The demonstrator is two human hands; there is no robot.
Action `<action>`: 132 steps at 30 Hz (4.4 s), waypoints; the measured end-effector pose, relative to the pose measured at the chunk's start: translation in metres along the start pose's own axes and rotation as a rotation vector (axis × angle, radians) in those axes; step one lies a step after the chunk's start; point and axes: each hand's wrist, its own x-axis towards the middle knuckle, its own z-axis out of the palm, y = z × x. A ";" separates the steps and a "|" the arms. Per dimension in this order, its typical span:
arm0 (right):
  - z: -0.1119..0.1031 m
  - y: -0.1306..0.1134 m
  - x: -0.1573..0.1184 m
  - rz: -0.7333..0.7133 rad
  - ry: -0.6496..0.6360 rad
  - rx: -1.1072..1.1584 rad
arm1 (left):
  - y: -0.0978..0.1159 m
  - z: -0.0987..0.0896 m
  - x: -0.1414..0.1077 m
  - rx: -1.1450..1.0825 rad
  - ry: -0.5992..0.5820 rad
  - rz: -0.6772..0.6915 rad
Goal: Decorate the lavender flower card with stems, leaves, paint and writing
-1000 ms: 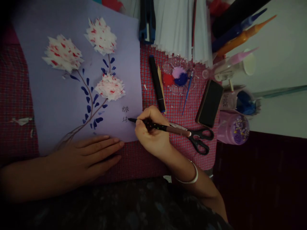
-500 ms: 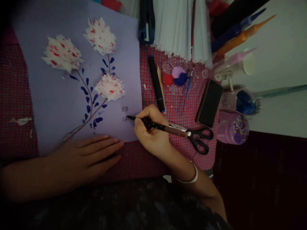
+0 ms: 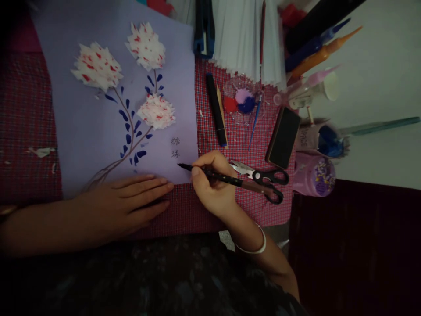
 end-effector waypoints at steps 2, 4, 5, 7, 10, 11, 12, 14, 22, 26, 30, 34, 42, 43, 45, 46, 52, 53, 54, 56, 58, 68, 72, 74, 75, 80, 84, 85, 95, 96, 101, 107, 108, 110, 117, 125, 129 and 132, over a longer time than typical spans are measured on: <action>0.002 0.003 0.003 -0.020 -0.049 -0.044 | 0.001 0.001 0.000 0.003 0.020 0.000; 0.005 0.006 0.004 -0.056 -0.076 -0.076 | 0.002 0.003 -0.001 0.010 0.031 -0.005; 0.006 0.007 0.004 -0.078 -0.076 -0.090 | 0.002 0.003 -0.002 0.013 0.036 -0.007; 0.008 0.009 0.003 -0.108 -0.061 -0.120 | 0.002 0.003 -0.003 0.014 0.045 -0.007; 0.010 0.008 0.002 -0.101 -0.053 -0.158 | 0.002 0.003 -0.002 -0.001 0.045 -0.008; 0.010 0.007 0.002 -0.094 -0.054 -0.169 | 0.002 0.003 -0.002 -0.004 0.043 -0.008; 0.010 0.007 0.002 -0.093 -0.057 -0.177 | 0.002 0.003 -0.002 -0.003 0.037 -0.009; 0.010 0.005 0.003 -0.112 -0.060 -0.189 | 0.002 0.003 -0.002 0.002 0.037 -0.011; 0.010 0.006 0.003 -0.150 -0.001 -0.200 | 0.001 0.001 -0.002 -0.005 0.009 -0.005; 0.010 0.005 0.003 -0.110 -0.021 -0.196 | 0.002 -0.001 0.000 -0.009 0.014 -0.003; 0.009 0.004 0.004 -0.116 -0.057 -0.214 | 0.001 0.000 0.000 -0.018 0.025 -0.007; 0.008 0.005 0.004 -0.088 -0.030 -0.177 | 0.001 0.002 -0.002 -0.040 0.044 -0.017; 0.009 0.006 0.004 -0.101 -0.045 -0.141 | 0.001 0.000 -0.001 -0.015 0.023 -0.008; 0.009 0.006 0.004 -0.112 -0.046 -0.140 | 0.001 0.001 -0.001 -0.007 0.024 -0.005; 0.009 0.005 0.004 -0.133 -0.051 -0.157 | 0.000 0.001 -0.001 0.003 0.035 -0.004; 0.008 0.004 0.004 -0.140 -0.057 -0.168 | 0.000 0.001 -0.002 0.002 0.041 -0.001; 0.008 0.003 0.005 -0.102 -0.066 -0.173 | 0.000 0.003 -0.002 -0.006 0.033 -0.015; 0.008 0.003 0.006 -0.099 -0.068 -0.180 | 0.000 0.003 -0.002 -0.006 0.035 -0.016; 0.008 0.003 0.006 -0.099 -0.074 -0.185 | 0.001 0.002 -0.002 -0.008 0.039 -0.015; 0.008 0.003 0.006 -0.102 -0.087 -0.174 | 0.001 0.002 -0.002 -0.011 0.026 -0.020; 0.008 0.004 0.005 -0.102 -0.073 -0.147 | 0.001 0.001 -0.002 -0.016 -0.006 -0.033; 0.009 0.004 0.004 -0.119 -0.035 -0.194 | 0.001 0.003 -0.004 -0.011 0.033 -0.014; 0.009 0.004 0.005 -0.108 -0.007 -0.188 | 0.000 0.005 -0.005 -0.027 0.045 -0.018; 0.009 0.004 0.006 -0.121 -0.015 -0.202 | 0.000 0.006 -0.006 -0.037 0.055 -0.021; 0.009 0.004 0.006 -0.128 -0.024 -0.205 | 0.000 0.005 -0.005 -0.041 0.055 -0.024; 0.008 0.005 0.005 -0.146 -0.049 -0.211 | 0.005 -0.001 -0.003 -0.048 -0.021 -0.080; 0.007 0.008 0.004 -0.148 -0.041 -0.188 | 0.006 -0.003 -0.003 -0.041 -0.026 -0.085; 0.006 0.008 0.004 -0.155 -0.037 -0.183 | 0.005 -0.003 -0.004 -0.043 -0.012 -0.066; 0.002 0.014 0.005 -0.119 0.204 0.052 | -0.003 -0.002 -0.004 -0.011 -0.002 -0.005; 0.001 0.014 0.008 -0.113 0.220 0.088 | -0.003 -0.004 -0.003 -0.005 0.000 0.003; -0.016 0.016 0.022 -0.184 0.369 0.230 | -0.003 -0.017 0.007 0.101 -0.012 0.067; -0.045 0.009 0.023 -0.275 0.534 0.414 | -0.016 -0.047 0.024 0.128 -0.071 -0.092; -0.049 0.008 0.021 -0.262 0.518 0.430 | -0.020 -0.052 0.028 0.136 -0.059 -0.142; -0.054 0.008 0.020 -0.223 0.472 0.448 | -0.025 -0.061 0.040 0.160 -0.016 -0.220; -0.066 0.017 0.029 -0.167 0.386 0.504 | -0.011 -0.046 0.130 0.319 -0.066 -0.095; -0.085 0.017 0.034 -0.181 0.458 0.553 | -0.005 -0.011 0.186 0.412 -0.196 0.019; -0.082 0.019 0.036 -0.175 0.461 0.550 | -0.015 0.004 0.185 0.277 -0.101 -0.036; -0.078 0.024 0.036 -0.172 0.445 0.507 | -0.014 0.009 0.190 0.309 -0.086 -0.091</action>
